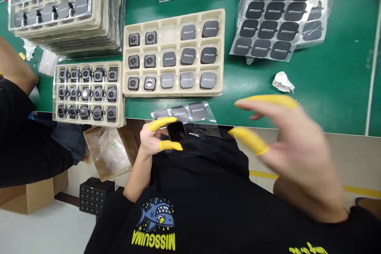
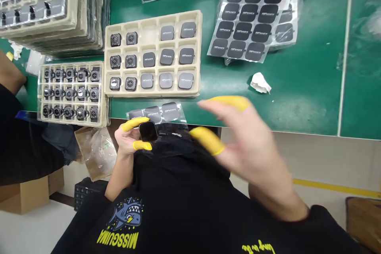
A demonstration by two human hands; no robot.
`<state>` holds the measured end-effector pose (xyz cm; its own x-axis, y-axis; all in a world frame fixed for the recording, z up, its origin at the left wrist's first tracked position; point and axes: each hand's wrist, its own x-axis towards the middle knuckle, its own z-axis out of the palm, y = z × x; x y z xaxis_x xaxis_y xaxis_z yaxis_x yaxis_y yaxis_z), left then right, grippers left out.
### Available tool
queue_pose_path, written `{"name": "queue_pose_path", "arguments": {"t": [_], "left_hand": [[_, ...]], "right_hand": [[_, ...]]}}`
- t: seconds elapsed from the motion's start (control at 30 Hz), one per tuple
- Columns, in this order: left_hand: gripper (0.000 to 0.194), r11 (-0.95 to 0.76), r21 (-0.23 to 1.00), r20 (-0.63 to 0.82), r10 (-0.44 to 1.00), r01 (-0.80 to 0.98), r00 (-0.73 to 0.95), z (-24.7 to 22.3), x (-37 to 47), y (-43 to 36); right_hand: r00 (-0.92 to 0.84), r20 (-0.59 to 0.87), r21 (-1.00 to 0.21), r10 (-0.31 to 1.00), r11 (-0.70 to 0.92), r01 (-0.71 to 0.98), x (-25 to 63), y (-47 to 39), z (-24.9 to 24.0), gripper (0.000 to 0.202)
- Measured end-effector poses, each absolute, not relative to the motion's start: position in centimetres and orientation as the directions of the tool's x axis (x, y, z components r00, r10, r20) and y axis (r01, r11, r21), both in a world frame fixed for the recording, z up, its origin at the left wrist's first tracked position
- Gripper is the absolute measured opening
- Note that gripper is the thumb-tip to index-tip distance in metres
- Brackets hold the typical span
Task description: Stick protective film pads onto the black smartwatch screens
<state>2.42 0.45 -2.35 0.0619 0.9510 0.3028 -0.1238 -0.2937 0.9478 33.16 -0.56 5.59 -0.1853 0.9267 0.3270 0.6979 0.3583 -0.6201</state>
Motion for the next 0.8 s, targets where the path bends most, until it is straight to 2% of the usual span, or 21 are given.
{"name": "queue_pose_path", "arguments": {"t": [0.1, 0.2, 0.4, 0.57, 0.7, 0.8], "left_hand": [[0.083, -0.319, 0.928, 0.341, 0.935, -0.192, 0.092, -1.9, 3.0, 0.8], [0.08, -0.256, 0.938, 0.291, 0.948, -0.231, 0.132, -1.5, 3.2, 0.9], [0.08, -0.074, 0.964, 0.122, 0.977, -0.255, 0.175, -2.1, 3.0, -0.3], [0.088, 0.057, 0.965, 0.001, 0.976, -0.257, 0.218, -2.3, 3.2, -1.2], [0.085, -0.035, 0.958, 0.114, 0.957, -0.285, 0.265, -1.5, 3.0, -1.0], [0.086, -0.142, 0.961, 0.202, 0.946, -0.239, 0.254, -1.3, 2.9, -0.6]], "right_hand": [[-0.458, 0.371, -0.538, 0.808, 0.589, 0.603, 29.0, -0.9, 7.5, 0.048], [-0.547, 0.359, -0.523, 0.756, 0.649, 0.553, 27.5, 0.0, 6.7, 0.047], [-0.536, 0.374, -0.558, 0.757, 0.645, 0.522, 27.3, 0.4, 5.2, 0.043], [-0.5, 0.407, -0.596, 0.765, 0.637, 0.49, 27.4, 0.1, 4.8, 0.039], [-0.487, 0.454, -0.585, 0.746, 0.662, 0.469, 27.3, 0.1, 4.5, 0.04], [-0.489, 0.474, -0.579, 0.732, 0.678, 0.453, 27.0, -0.1, 4.6, 0.045]]}}
